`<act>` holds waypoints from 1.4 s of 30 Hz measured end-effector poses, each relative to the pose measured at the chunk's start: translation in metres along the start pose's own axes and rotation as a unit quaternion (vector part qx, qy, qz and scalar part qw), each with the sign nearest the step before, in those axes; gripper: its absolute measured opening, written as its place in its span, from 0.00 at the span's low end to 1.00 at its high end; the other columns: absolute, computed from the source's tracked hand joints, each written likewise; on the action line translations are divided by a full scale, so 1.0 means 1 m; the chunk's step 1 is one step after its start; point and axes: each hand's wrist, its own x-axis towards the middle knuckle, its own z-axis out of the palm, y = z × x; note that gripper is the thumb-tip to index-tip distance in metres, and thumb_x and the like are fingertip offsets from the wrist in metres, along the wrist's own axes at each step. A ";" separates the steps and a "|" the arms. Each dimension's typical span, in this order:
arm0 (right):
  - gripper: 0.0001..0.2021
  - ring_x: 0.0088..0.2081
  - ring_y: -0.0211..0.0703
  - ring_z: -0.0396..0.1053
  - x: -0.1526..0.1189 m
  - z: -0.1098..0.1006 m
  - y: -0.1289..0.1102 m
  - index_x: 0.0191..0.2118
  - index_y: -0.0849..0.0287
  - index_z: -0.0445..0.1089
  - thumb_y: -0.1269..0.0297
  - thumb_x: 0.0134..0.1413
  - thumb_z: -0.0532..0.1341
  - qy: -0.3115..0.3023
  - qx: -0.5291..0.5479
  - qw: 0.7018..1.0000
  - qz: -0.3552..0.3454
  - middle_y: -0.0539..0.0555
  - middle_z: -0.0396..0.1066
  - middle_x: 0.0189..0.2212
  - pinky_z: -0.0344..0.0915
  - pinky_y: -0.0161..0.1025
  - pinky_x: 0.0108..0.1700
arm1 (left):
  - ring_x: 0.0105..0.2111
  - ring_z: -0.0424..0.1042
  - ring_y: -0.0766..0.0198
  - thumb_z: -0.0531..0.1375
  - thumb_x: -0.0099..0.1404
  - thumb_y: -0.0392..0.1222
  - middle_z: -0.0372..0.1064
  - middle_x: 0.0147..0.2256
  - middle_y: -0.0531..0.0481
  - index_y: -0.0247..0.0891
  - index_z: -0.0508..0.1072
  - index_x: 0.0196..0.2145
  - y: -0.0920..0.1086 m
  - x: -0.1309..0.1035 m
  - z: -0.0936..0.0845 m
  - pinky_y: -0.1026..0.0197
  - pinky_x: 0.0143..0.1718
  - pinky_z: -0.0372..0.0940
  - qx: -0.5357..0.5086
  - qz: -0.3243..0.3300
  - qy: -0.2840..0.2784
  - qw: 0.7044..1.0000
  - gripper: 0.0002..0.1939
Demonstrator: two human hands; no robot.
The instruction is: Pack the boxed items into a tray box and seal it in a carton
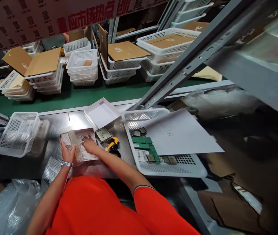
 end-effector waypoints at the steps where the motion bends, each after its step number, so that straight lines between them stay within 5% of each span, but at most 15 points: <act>1: 0.21 0.73 0.67 0.72 0.001 0.001 -0.001 0.63 0.66 0.87 0.75 0.72 0.64 0.002 0.002 1.000 0.003 0.73 0.80 0.67 0.56 0.67 0.85 | 0.66 0.80 0.37 0.74 0.71 0.49 0.77 0.66 0.26 0.28 0.61 0.84 0.001 0.001 0.002 0.40 0.67 0.77 0.010 0.030 0.000 1.000 0.53; 6: 0.20 0.73 0.70 0.73 0.002 0.004 -0.002 0.61 0.66 0.89 0.74 0.71 0.64 0.023 0.036 0.999 0.012 0.75 0.80 0.68 0.58 0.67 0.85 | 0.66 0.77 0.37 0.76 0.71 0.44 0.72 0.65 0.26 0.29 0.72 0.80 0.006 0.004 0.012 0.37 0.69 0.77 0.148 0.129 -0.031 0.980 0.46; 12: 0.20 0.72 0.68 0.74 0.001 0.005 0.000 0.59 0.64 0.90 0.77 0.68 0.67 0.032 0.051 0.998 0.011 0.74 0.82 0.66 0.61 0.63 0.84 | 0.66 0.78 0.31 0.67 0.79 0.51 0.75 0.67 0.18 0.25 0.64 0.85 0.016 -0.004 0.021 0.33 0.68 0.76 0.301 0.076 -0.075 0.948 0.46; 16: 0.19 0.73 0.67 0.73 0.000 0.005 0.000 0.58 0.65 0.90 0.77 0.70 0.65 0.028 0.053 0.998 0.003 0.74 0.82 0.66 0.61 0.61 0.84 | 0.80 0.65 0.25 0.63 0.81 0.48 0.64 0.79 0.13 0.22 0.67 0.83 0.020 -0.006 0.027 0.28 0.73 0.72 0.354 0.073 -0.052 0.931 0.42; 22: 0.21 0.78 0.67 0.68 -0.005 0.012 0.001 0.62 0.66 0.88 0.76 0.74 0.62 0.022 0.048 0.999 -0.014 0.74 0.79 0.70 0.54 0.64 0.87 | 0.87 0.54 0.29 0.61 0.81 0.42 0.52 0.85 0.15 0.15 0.64 0.83 0.018 -0.001 0.044 0.28 0.86 0.56 0.373 0.073 -0.103 0.919 0.41; 29: 0.23 0.80 0.71 0.67 -0.004 0.010 -0.002 0.64 0.64 0.88 0.77 0.68 0.65 0.012 0.077 0.997 -0.008 0.75 0.78 0.71 0.52 0.70 0.87 | 0.88 0.52 0.29 0.59 0.83 0.45 0.52 0.86 0.18 0.19 0.65 0.84 0.016 0.005 0.051 0.26 0.87 0.54 0.369 0.073 -0.094 0.922 0.40; 36: 0.39 0.89 0.80 0.48 -0.016 -0.001 -0.013 0.83 0.59 0.72 0.63 0.69 0.72 0.074 0.138 0.987 -0.040 0.74 0.58 0.87 0.43 0.82 0.87 | 0.88 0.50 0.23 0.62 0.83 0.49 0.48 0.88 0.21 0.26 0.65 0.85 0.003 -0.011 0.024 0.20 0.86 0.52 0.370 0.140 -0.106 0.912 0.41; 39: 0.41 0.90 0.81 0.45 -0.023 0.011 -0.028 0.88 0.63 0.64 0.63 0.74 0.67 0.098 0.148 0.982 0.057 0.76 0.51 0.89 0.44 0.79 0.88 | 0.88 0.51 0.25 0.61 0.83 0.48 0.50 0.88 0.25 0.32 0.66 0.85 -0.004 -0.019 0.019 0.21 0.85 0.56 0.370 0.119 -0.125 0.913 0.39; 42: 0.45 0.90 0.85 0.44 -0.021 0.026 -0.040 0.89 0.66 0.60 0.62 0.72 0.69 0.036 0.154 0.980 0.120 0.79 0.45 0.90 0.46 0.78 0.88 | 0.87 0.53 0.28 0.61 0.83 0.47 0.52 0.88 0.27 0.34 0.66 0.86 -0.007 -0.021 0.022 0.26 0.84 0.60 0.359 0.098 -0.133 0.919 0.40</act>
